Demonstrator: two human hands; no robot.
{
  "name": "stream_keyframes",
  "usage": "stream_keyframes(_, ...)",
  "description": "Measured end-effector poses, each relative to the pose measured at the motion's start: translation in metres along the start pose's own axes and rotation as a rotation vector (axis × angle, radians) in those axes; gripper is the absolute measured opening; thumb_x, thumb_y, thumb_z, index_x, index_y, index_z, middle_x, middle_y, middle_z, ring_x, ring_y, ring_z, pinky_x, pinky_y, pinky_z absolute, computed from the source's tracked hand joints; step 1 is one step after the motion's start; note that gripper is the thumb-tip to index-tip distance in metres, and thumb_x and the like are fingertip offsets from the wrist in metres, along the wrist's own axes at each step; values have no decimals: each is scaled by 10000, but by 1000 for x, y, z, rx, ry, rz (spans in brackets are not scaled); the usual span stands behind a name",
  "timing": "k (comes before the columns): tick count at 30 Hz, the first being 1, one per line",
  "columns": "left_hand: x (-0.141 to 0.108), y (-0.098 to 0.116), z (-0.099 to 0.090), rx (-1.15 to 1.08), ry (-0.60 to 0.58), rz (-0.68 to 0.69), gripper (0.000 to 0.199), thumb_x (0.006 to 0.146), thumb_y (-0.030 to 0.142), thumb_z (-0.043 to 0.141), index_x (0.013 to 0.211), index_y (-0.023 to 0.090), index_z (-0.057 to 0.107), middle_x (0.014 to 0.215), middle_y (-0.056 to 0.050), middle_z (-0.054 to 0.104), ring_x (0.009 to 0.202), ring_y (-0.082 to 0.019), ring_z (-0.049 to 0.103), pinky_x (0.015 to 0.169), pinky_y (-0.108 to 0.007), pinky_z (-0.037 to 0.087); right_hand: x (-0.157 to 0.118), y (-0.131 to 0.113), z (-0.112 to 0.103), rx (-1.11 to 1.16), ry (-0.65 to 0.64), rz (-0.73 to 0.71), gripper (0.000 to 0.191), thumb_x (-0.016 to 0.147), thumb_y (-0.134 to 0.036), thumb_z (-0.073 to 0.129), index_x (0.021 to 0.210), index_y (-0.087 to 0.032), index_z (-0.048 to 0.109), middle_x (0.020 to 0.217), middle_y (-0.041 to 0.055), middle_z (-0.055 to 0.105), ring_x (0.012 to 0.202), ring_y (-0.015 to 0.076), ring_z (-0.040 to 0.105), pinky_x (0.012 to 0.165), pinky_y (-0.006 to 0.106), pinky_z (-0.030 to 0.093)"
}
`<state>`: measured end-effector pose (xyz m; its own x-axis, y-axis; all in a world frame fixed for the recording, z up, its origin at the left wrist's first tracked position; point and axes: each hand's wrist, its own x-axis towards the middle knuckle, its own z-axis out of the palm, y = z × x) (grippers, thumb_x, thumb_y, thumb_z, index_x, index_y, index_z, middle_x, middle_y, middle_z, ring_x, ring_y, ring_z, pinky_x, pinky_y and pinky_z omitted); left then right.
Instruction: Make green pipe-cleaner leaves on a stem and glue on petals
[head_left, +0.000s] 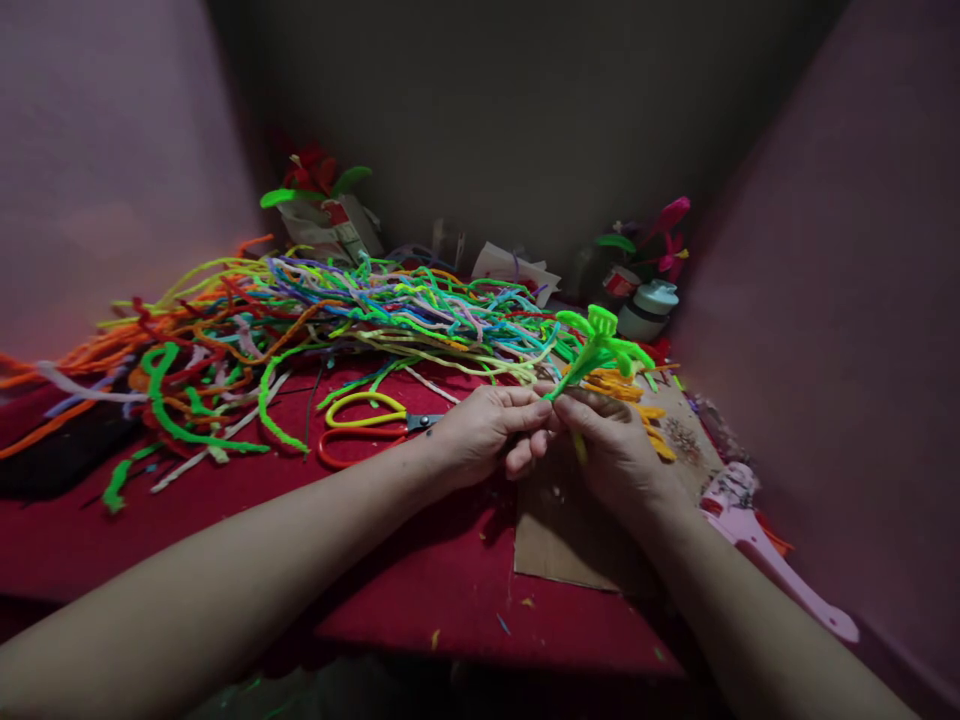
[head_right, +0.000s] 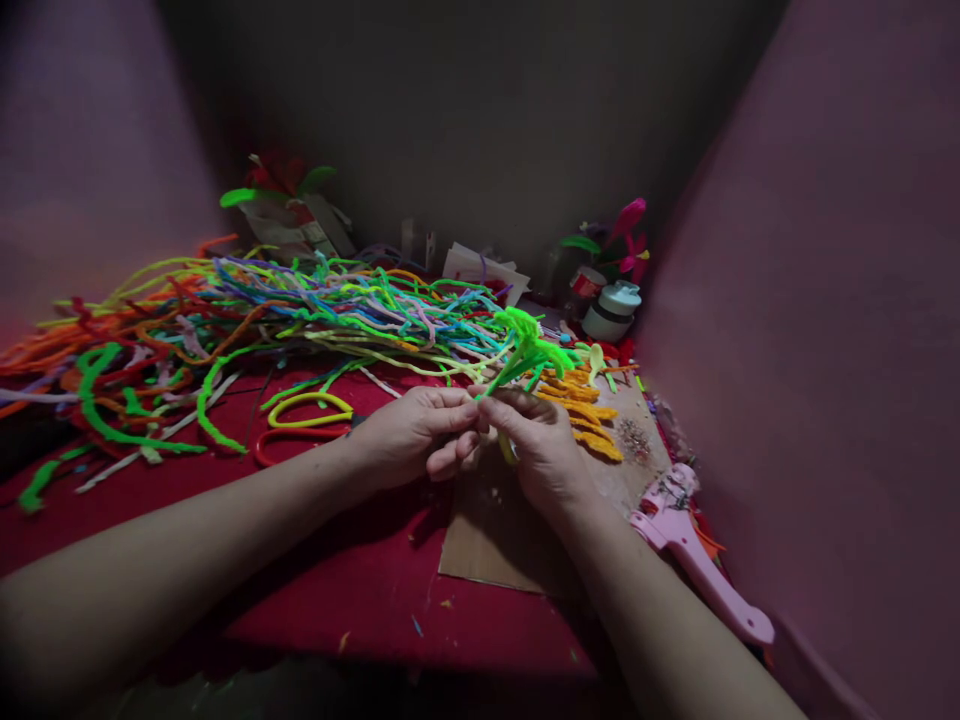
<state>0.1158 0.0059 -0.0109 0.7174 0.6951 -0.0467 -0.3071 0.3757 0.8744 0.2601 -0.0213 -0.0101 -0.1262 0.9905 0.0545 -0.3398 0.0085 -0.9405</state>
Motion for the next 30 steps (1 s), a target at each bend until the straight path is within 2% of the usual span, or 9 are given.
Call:
stream_keyframes(4, 0, 3, -5, -108, -121, -28, 182, 843, 245, 539, 719, 113, 538, 507, 36, 547, 288, -29, 376, 337, -167, 349, -5, -9, 4, -82, 37, -36, 89, 641, -213, 719, 724, -185, 701, 680, -6, 662, 626, 133, 582, 650, 280, 462)
stream_keyframes(7, -2, 7, -9, -147, -202, -67, 174, 847, 242, 540, 750, 100, 565, 524, 42, 538, 270, -5, 305, 311, -147, 346, -4, -11, 6, -56, 23, -65, 10, 649, -211, 687, 651, -206, 695, 601, -23, 618, 617, 130, 553, 667, 275, 459)
stream_keyframes(10, -5, 11, -9, -188, -267, -121, 162, 830, 235, 566, 770, 86, 591, 505, 51, 511, 249, 8, 237, 262, -129, 316, -2, -8, 4, -13, -11, -49, 49, 637, -230, 673, 591, -213, 675, 529, -24, 575, 541, 124, 515, 616, 275, 458)
stream_keyframes(14, -10, 10, -6, -300, -363, -188, 155, 823, 231, 576, 787, 82, 606, 489, 54, 508, 230, 11, 206, 243, -124, 302, -2, -2, -3, 71, -79, 26, 121, 630, -219, 682, 747, -211, 706, 496, -40, 569, 443, 101, 481, 536, 261, 436)
stream_keyframes(17, -10, 4, -4, -342, -390, -214, 161, 834, 246, 562, 803, 95, 605, 488, 53, 511, 232, 6, 229, 254, -123, 307, -2, 0, -5, 94, -91, 38, 169, 631, -219, 694, 800, -210, 698, 523, -32, 597, 471, 118, 530, 520, 254, 431)
stream_keyframes(20, -6, -2, -1, -311, -331, -178, 195, 811, 301, 588, 793, 106, 596, 528, 36, 544, 262, -13, 329, 290, -151, 364, 0, -1, -5, 94, -41, 22, 142, 628, -217, 703, 767, -201, 682, 530, -33, 594, 486, 120, 541, 517, 246, 433)
stream_keyframes(24, -2, -1, 5, -37, -99, -75, 246, 791, 348, 594, 767, 104, 583, 607, 2, 576, 375, -57, 504, 358, -162, 404, 5, 3, -7, 89, 10, 37, 50, 656, -220, 681, 671, -186, 647, 511, -37, 565, 467, 117, 516, 492, 245, 418)
stream_keyframes(27, -4, 4, 10, 243, 86, 3, 144, 763, 259, 614, 738, 127, 562, 594, 30, 553, 407, -48, 518, 376, -135, 371, 7, 8, -9, 77, 50, 22, 83, 673, -192, 663, 604, -177, 619, 508, -43, 542, 454, 93, 473, 474, 226, 378)
stream_keyframes(30, -6, 5, 11, 405, 197, 97, 152, 797, 232, 545, 675, 142, 537, 550, 57, 503, 381, -31, 482, 378, -129, 346, 8, 11, -11, 38, 103, 2, 46, 663, -174, 668, 635, -173, 632, 565, -40, 554, 492, 84, 459, 497, 221, 367)
